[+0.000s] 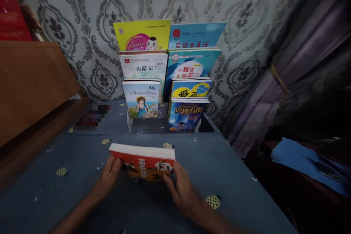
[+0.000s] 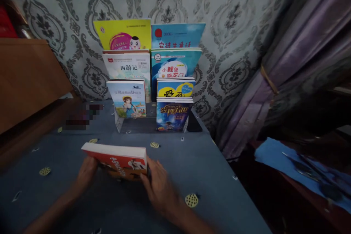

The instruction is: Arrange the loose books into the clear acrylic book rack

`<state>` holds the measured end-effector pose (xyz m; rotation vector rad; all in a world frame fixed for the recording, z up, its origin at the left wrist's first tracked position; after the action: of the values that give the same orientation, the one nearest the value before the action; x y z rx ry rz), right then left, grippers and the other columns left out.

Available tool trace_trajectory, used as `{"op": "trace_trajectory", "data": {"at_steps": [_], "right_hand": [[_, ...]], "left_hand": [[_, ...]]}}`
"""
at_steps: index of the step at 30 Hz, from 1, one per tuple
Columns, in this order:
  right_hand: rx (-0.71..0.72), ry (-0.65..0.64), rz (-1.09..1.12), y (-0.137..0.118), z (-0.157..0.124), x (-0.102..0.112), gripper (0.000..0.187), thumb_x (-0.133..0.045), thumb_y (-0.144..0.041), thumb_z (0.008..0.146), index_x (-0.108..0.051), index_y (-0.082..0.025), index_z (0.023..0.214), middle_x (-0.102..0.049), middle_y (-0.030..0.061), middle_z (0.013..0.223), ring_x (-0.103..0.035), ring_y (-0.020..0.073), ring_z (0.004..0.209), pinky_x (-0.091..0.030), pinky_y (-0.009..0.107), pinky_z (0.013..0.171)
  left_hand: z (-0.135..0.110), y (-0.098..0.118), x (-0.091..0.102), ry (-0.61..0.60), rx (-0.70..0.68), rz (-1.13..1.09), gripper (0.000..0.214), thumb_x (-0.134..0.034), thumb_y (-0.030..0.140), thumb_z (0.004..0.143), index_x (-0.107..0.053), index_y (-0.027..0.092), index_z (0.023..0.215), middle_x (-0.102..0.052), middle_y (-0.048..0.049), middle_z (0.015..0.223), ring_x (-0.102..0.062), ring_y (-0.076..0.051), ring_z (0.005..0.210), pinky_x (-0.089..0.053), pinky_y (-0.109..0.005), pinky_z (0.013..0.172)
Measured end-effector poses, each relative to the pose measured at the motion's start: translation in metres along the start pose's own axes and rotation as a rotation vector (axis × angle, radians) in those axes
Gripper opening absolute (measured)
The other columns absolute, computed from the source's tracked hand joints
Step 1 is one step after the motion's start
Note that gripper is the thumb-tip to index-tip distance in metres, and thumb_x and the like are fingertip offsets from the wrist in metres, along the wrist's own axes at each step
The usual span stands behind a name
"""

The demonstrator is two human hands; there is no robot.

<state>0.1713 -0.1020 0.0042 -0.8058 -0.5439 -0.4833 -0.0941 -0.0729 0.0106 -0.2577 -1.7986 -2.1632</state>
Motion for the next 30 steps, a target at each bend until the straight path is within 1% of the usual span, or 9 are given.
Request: {"op": "trace_trajectory", "data": {"at_steps": [2,5,9,12,16,19,24,27,30], "right_hand": [[-0.052,-0.085,0.072,-0.005,0.000,0.009,0.038,-0.036,-0.034,0.103,-0.047,-0.023,0.137,-0.071,0.0104,0.111,-0.070,0.0235,0.100,-0.059,0.037,0.088],[-0.143,-0.172,0.168,-0.015,0.005,0.020,0.033,-0.037,-0.035,0.103,-0.051,-0.025,0.130,-0.071,0.0078,0.107,-0.070,0.0209,0.096,-0.060,0.033,0.085],[-0.237,-0.204,0.231,-0.023,0.013,0.025,0.031,-0.037,-0.035,0.102,-0.051,-0.026,0.129,-0.070,0.0073,0.111,-0.068,0.0200,0.100,-0.058,0.033,0.088],[-0.249,-0.206,0.233,-0.022,0.014,0.024,0.033,-0.038,-0.037,0.101,-0.051,-0.023,0.129,-0.070,0.0094,0.109,-0.068,0.0209,0.097,-0.058,0.034,0.087],[-0.246,-0.202,0.231,-0.021,0.013,0.023,0.033,-0.038,-0.036,0.101,-0.050,-0.022,0.129,-0.070,0.0099,0.109,-0.068,0.0214,0.098,-0.058,0.035,0.088],[-0.240,-0.187,0.213,-0.022,0.012,0.023,0.031,-0.038,-0.034,0.101,-0.050,-0.022,0.128,-0.070,0.0101,0.111,-0.068,0.0210,0.097,-0.058,0.034,0.087],[-0.132,-0.101,0.143,-0.018,0.009,0.018,0.030,-0.040,-0.032,0.101,-0.049,-0.023,0.128,-0.071,0.0078,0.100,-0.070,0.0201,0.086,-0.060,0.032,0.079],[-0.072,-0.040,0.101,-0.013,0.008,0.012,0.029,-0.041,-0.031,0.100,-0.049,-0.024,0.128,-0.071,0.0064,0.093,-0.070,0.0202,0.078,-0.061,0.032,0.072],[-0.041,-0.010,0.083,-0.011,0.012,0.009,0.029,-0.041,-0.030,0.101,-0.049,-0.024,0.127,-0.071,0.0059,0.092,-0.070,0.0204,0.077,-0.061,0.031,0.071]], "left_hand": [[-0.005,0.013,0.007,-0.091,-0.039,0.090,0.056,-0.045,0.069,0.087,-0.072,0.021,0.095,-0.073,-0.0074,0.095,-0.066,-0.027,0.092,-0.056,-0.038,0.083],[-0.009,0.033,0.014,-0.234,-0.091,0.212,0.048,-0.048,0.062,0.090,-0.071,0.023,0.106,-0.073,-0.0061,0.104,-0.065,-0.026,0.099,-0.054,-0.036,0.088],[-0.009,0.054,0.018,-0.307,-0.052,0.251,0.042,-0.047,0.053,0.095,-0.064,0.024,0.118,-0.071,-0.0058,0.117,-0.064,-0.026,0.109,-0.053,-0.037,0.094],[-0.008,0.060,0.018,-0.356,-0.054,0.231,0.041,-0.050,0.052,0.093,-0.061,0.026,0.122,-0.070,-0.0059,0.119,-0.065,-0.026,0.108,-0.054,-0.038,0.091],[-0.007,0.058,0.019,-0.367,-0.041,0.236,0.044,-0.053,0.054,0.091,-0.061,0.024,0.121,-0.072,-0.0080,0.111,-0.067,-0.025,0.095,-0.056,-0.036,0.079],[-0.006,0.055,0.017,-0.361,-0.040,0.242,0.045,-0.053,0.053,0.091,-0.060,0.021,0.122,-0.071,-0.0084,0.107,-0.065,-0.023,0.091,-0.055,-0.035,0.078],[-0.008,0.050,0.013,-0.296,-0.082,0.201,0.040,-0.057,0.052,0.089,-0.062,0.021,0.113,-0.072,-0.0087,0.101,-0.066,-0.022,0.084,-0.054,-0.033,0.072],[-0.010,0.048,0.013,-0.250,-0.101,0.223,0.036,-0.060,0.050,0.088,-0.064,0.021,0.109,-0.072,-0.0067,0.093,-0.064,-0.021,0.076,-0.052,-0.031,0.066],[-0.010,0.050,0.014,-0.195,-0.141,0.254,0.033,-0.061,0.049,0.087,-0.066,0.022,0.104,-0.071,-0.0046,0.086,-0.062,-0.019,0.069,-0.050,-0.029,0.061]]}}
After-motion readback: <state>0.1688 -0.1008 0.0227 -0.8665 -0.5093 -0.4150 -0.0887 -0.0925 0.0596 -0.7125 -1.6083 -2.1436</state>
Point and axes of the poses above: each hand's wrist, its own z-axis towards the middle knuckle, its own x-axis out of the back of the hand, y = z × x, the point moved 1 cm from there along z, towards the middle knuckle
